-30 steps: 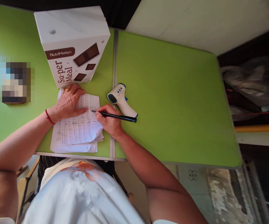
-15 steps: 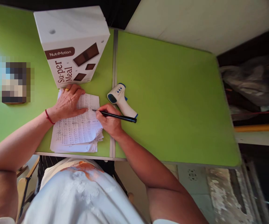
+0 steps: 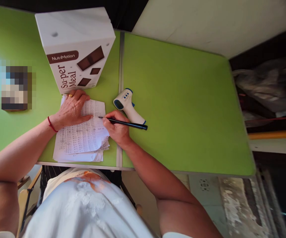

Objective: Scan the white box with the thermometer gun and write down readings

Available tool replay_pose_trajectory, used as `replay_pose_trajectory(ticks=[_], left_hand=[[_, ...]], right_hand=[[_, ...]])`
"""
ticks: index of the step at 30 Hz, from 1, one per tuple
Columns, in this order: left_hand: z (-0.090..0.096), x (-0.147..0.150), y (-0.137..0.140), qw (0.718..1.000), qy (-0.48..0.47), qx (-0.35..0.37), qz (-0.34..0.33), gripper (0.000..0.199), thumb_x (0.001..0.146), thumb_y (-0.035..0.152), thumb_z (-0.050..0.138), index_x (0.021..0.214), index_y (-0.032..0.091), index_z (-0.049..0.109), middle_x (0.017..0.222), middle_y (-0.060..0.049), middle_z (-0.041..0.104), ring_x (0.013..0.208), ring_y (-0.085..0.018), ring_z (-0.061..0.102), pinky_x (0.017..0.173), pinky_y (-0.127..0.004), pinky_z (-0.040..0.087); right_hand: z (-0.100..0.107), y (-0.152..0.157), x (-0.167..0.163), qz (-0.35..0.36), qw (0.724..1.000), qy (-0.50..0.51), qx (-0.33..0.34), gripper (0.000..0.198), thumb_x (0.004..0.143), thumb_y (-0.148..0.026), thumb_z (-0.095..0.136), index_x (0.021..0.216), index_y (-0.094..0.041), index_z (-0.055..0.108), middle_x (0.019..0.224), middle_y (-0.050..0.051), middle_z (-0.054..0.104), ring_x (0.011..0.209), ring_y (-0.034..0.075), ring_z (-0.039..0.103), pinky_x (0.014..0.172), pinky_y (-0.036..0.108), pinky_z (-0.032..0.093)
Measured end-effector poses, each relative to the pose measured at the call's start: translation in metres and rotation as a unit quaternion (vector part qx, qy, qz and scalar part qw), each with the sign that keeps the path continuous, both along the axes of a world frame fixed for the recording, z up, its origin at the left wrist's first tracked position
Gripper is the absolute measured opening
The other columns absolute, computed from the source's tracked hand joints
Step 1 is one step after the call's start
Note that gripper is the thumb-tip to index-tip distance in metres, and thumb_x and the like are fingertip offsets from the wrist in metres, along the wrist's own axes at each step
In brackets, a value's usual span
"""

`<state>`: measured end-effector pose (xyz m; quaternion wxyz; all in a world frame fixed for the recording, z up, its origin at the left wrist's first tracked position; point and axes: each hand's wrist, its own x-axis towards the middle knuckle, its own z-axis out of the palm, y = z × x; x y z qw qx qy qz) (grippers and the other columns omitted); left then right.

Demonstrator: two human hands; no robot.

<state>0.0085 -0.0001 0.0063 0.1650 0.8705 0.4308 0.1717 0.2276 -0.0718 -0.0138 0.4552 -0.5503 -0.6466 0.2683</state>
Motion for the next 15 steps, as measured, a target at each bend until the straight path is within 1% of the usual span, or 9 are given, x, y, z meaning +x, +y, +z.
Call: replay_pose_trajectory(ticks=[3,6,11,13,15], left_hand=[[0.001,0.000,0.000,1.000,0.006,-0.001,-0.002,0.062,0.080,0.048,0.076,0.130,0.017,0.059,0.138,-0.021,0.057,0.129,-0.043,0.051,0.109,-0.061,0.042],[0.002,0.000,0.000,1.000,0.008,-0.002,-0.004,0.062,0.081,0.049,0.075,0.131,0.016,0.058,0.139,-0.021,0.056,0.130,-0.043,0.050,0.110,-0.060,0.042],[0.000,-0.001,0.000,1.000,0.003,-0.002,-0.002,0.064,0.080,0.048,0.075,0.131,0.015,0.058,0.139,-0.022,0.056,0.131,-0.044,0.051,0.110,-0.060,0.042],[0.001,0.000,0.000,1.000,0.006,-0.001,-0.006,0.063,0.081,0.048,0.074,0.132,0.015,0.058,0.139,-0.022,0.057,0.129,-0.043,0.052,0.109,-0.061,0.043],[0.003,0.000,-0.001,1.000,0.010,0.006,-0.013,0.061,0.082,0.049,0.073,0.131,0.015,0.059,0.139,-0.022,0.058,0.129,-0.043,0.053,0.108,-0.061,0.044]], right_hand=[[0.001,0.000,0.000,-0.006,1.000,-0.011,0.004,0.012,0.086,-0.034,0.059,0.077,-0.026,0.055,0.063,-0.004,0.058,0.058,0.015,0.055,0.060,0.030,0.051],[0.001,0.000,0.000,0.003,1.000,-0.011,0.011,0.011,0.084,-0.032,0.059,0.076,-0.026,0.055,0.062,-0.004,0.058,0.057,0.015,0.054,0.059,0.030,0.050],[0.000,0.000,0.002,0.008,1.000,-0.024,0.016,0.014,0.086,-0.033,0.059,0.075,-0.026,0.054,0.061,-0.004,0.057,0.056,0.014,0.053,0.057,0.029,0.050],[0.000,0.001,0.006,0.009,0.998,-0.048,0.038,0.013,0.090,-0.033,0.058,0.078,-0.026,0.057,0.066,-0.002,0.060,0.060,0.015,0.056,0.061,0.031,0.052],[0.000,0.003,0.012,0.018,0.993,-0.080,0.081,0.013,0.095,-0.032,0.056,0.087,-0.025,0.063,0.078,0.002,0.067,0.071,0.018,0.063,0.071,0.035,0.057]])
